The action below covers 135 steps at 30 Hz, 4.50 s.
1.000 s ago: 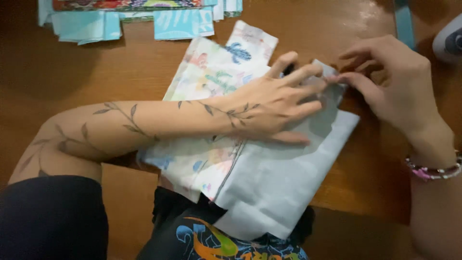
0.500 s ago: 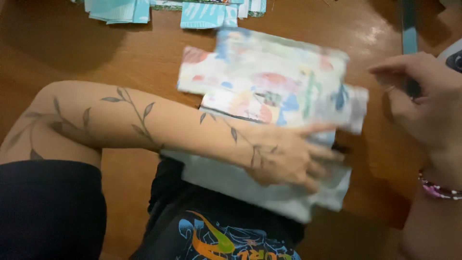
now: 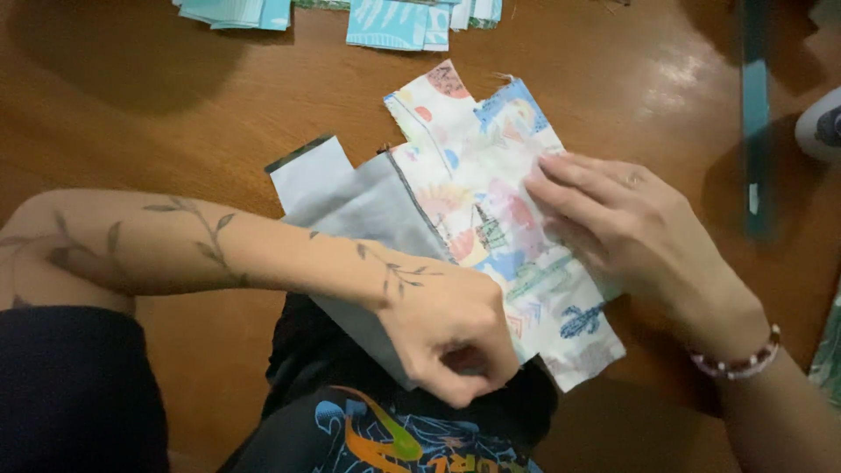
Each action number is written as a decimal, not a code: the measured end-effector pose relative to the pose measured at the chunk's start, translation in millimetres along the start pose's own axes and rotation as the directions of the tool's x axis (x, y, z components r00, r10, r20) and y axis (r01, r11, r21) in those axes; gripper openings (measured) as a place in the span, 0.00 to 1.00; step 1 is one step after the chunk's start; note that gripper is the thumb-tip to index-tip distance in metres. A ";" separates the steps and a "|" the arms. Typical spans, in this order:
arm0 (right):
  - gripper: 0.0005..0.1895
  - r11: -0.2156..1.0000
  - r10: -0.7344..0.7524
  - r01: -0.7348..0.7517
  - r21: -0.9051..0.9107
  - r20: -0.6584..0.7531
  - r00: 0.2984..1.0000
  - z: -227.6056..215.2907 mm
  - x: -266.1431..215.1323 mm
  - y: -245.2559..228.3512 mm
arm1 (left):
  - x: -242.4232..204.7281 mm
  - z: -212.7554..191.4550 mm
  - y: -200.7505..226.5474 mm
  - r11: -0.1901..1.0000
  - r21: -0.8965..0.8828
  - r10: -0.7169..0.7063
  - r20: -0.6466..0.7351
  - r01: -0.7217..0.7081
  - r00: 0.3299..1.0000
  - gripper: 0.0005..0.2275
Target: Pinning fabric pieces together to prepare them for sewing
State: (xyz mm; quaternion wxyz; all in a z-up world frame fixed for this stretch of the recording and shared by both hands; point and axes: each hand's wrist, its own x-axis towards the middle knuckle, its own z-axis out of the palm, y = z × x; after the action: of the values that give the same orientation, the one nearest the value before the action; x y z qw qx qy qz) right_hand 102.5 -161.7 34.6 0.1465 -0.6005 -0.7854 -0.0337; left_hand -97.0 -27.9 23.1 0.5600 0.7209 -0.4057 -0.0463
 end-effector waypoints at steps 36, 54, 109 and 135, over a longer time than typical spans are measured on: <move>0.55 0.909 0.405 -0.387 -0.155 0.110 0.908 31.5 -21.0 -3.7 | -15.9 -78.7 -52.4 0.517 0.740 -0.303 -0.312 0.431 0.900 0.47; 0.07 0.992 0.078 -0.055 0.116 -0.205 0.976 -16.3 37.2 11.0 | -25.9 -103.3 -60.5 0.266 0.815 -0.448 -0.368 0.514 0.815 0.67; 0.08 0.901 0.433 -0.389 -0.193 0.331 0.838 5.0 82.6 208.8 | 0.7 -88.9 -79.1 0.152 0.797 -0.327 -0.518 0.585 0.790 0.51; 0.05 0.907 0.373 -0.362 0.215 -0.008 0.928 21.0 52.3 112.0 | 3.6 -92.9 -87.5 0.250 0.785 -0.316 -0.487 0.567 0.814 0.53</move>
State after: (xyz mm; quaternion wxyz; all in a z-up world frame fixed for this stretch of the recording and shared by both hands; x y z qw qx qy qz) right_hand 193.0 -77.1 14.9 0.2317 -0.7178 -0.6536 0.0626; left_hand 0.4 45.2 -15.1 0.0802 0.9880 -0.0742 0.1094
